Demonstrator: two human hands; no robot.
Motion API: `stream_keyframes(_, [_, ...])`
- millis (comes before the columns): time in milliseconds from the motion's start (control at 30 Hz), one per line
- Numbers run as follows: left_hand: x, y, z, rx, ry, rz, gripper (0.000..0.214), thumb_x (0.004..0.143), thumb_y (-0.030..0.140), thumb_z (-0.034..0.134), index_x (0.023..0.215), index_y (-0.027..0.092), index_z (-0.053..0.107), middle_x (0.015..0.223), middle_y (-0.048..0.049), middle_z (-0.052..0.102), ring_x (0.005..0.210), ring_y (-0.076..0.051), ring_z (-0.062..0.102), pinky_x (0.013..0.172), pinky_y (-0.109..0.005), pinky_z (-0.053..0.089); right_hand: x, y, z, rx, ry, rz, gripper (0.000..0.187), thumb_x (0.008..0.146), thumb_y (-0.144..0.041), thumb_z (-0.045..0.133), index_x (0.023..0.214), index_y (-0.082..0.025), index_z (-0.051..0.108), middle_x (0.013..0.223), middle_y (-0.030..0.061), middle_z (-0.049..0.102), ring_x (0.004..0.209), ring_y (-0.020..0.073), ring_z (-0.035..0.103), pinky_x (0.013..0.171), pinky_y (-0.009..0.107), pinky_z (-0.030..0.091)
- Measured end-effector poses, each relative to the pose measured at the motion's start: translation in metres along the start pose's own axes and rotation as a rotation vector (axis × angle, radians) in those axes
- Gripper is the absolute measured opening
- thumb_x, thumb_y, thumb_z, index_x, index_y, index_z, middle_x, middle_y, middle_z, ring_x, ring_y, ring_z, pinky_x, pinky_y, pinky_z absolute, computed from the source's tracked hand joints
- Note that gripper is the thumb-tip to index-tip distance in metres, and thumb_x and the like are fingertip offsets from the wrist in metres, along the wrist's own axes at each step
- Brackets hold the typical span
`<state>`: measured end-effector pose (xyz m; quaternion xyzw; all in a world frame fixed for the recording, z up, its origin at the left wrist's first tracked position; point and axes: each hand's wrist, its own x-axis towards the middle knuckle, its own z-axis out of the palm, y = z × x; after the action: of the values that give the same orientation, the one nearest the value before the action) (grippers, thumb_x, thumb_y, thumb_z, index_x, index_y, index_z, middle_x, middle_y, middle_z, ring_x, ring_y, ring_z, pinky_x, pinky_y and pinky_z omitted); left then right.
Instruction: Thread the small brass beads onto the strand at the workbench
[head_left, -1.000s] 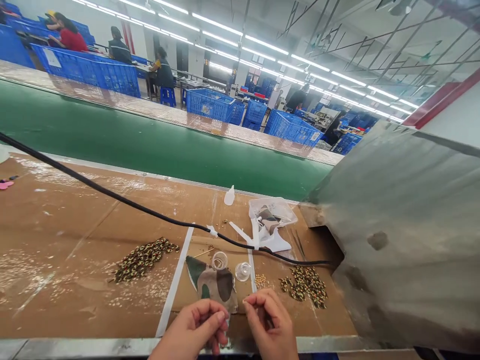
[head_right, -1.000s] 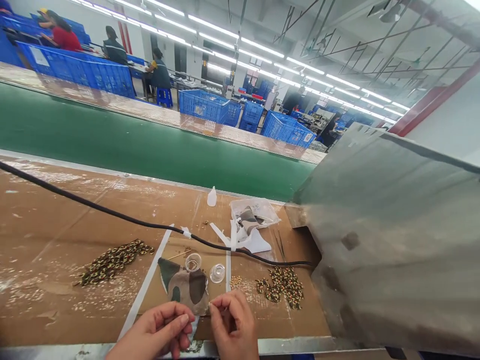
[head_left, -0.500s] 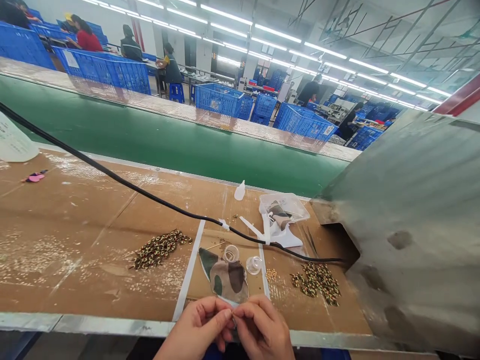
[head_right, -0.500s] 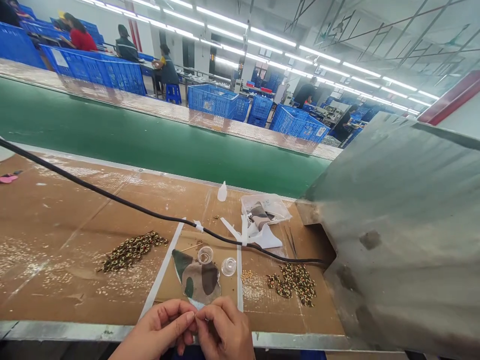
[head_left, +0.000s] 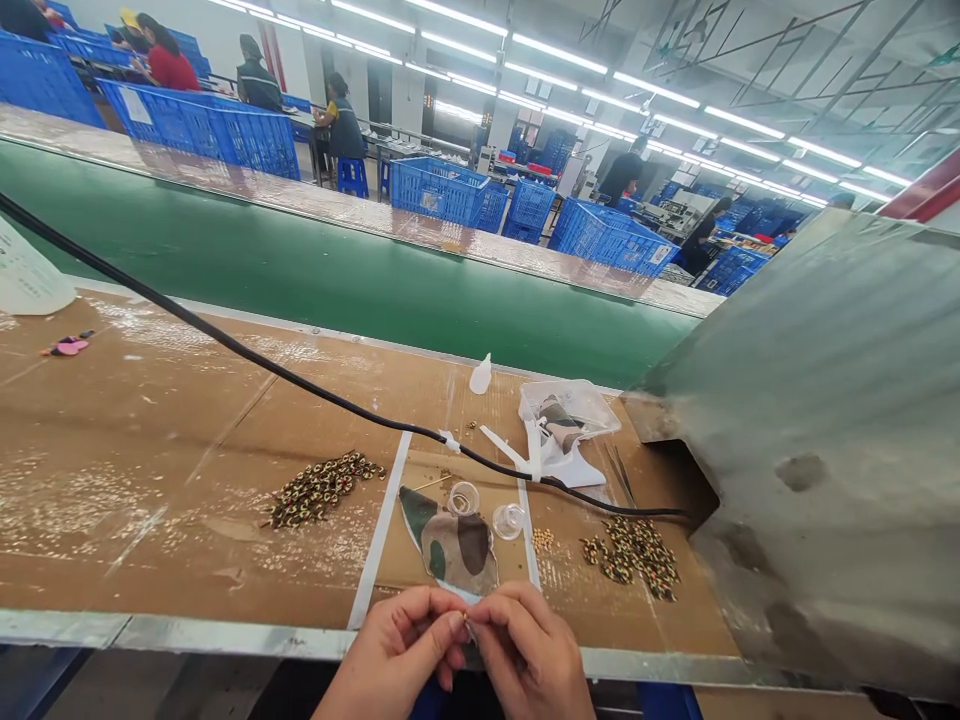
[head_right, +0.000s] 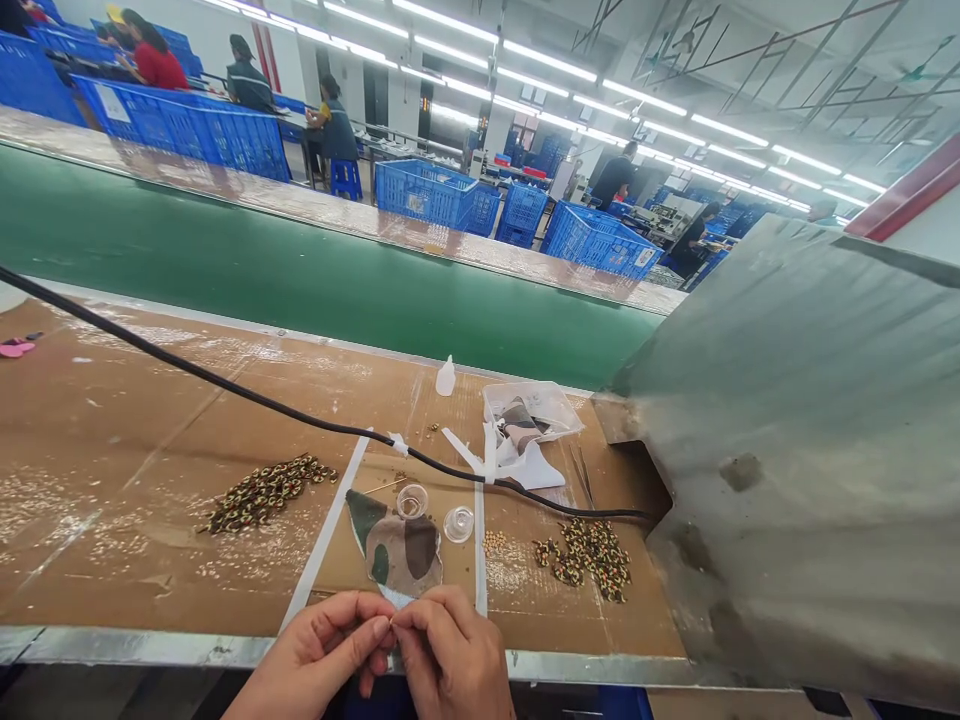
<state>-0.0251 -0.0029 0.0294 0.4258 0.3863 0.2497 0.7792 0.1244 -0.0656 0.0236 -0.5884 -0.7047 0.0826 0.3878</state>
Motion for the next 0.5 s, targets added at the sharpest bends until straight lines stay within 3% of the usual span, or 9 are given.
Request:
stream_keyframes(167, [-0.0009, -0.0009, -0.0021, 0.067, -0.029, 0.052, 0.034, 0.073, 0.046, 0.066, 0.079, 0.014, 0.07, 0.057, 0.0014, 0.059, 0.051, -0.011, 0.05, 0.054, -0.022, 0.041, 0.0021, -0.0031, -0.0031, -0.032, -0.024, -0.043, 0.011, 0.09, -0.02, 0.049, 0.087, -0.022, 0.059, 0.074, 0.0021, 0.062, 0.062, 0.0113, 0.062, 0.055, 0.019, 0.048])
stream_keyframes(500, [-0.0043, 0.0025, 0.0021, 0.026, 0.016, 0.025, 0.036, 0.067, 0.049, 0.069, 0.075, 0.013, 0.067, 0.055, 0.0024, 0.059, 0.05, -0.01, 0.05, 0.052, -0.022, 0.042, -0.0018, -0.0003, 0.0024, -0.038, -0.012, -0.041, 0.012, 0.092, -0.019, 0.046, 0.088, -0.021, 0.057, 0.077, 0.002, 0.062, 0.064, 0.0107, 0.062, 0.059, 0.018, 0.047])
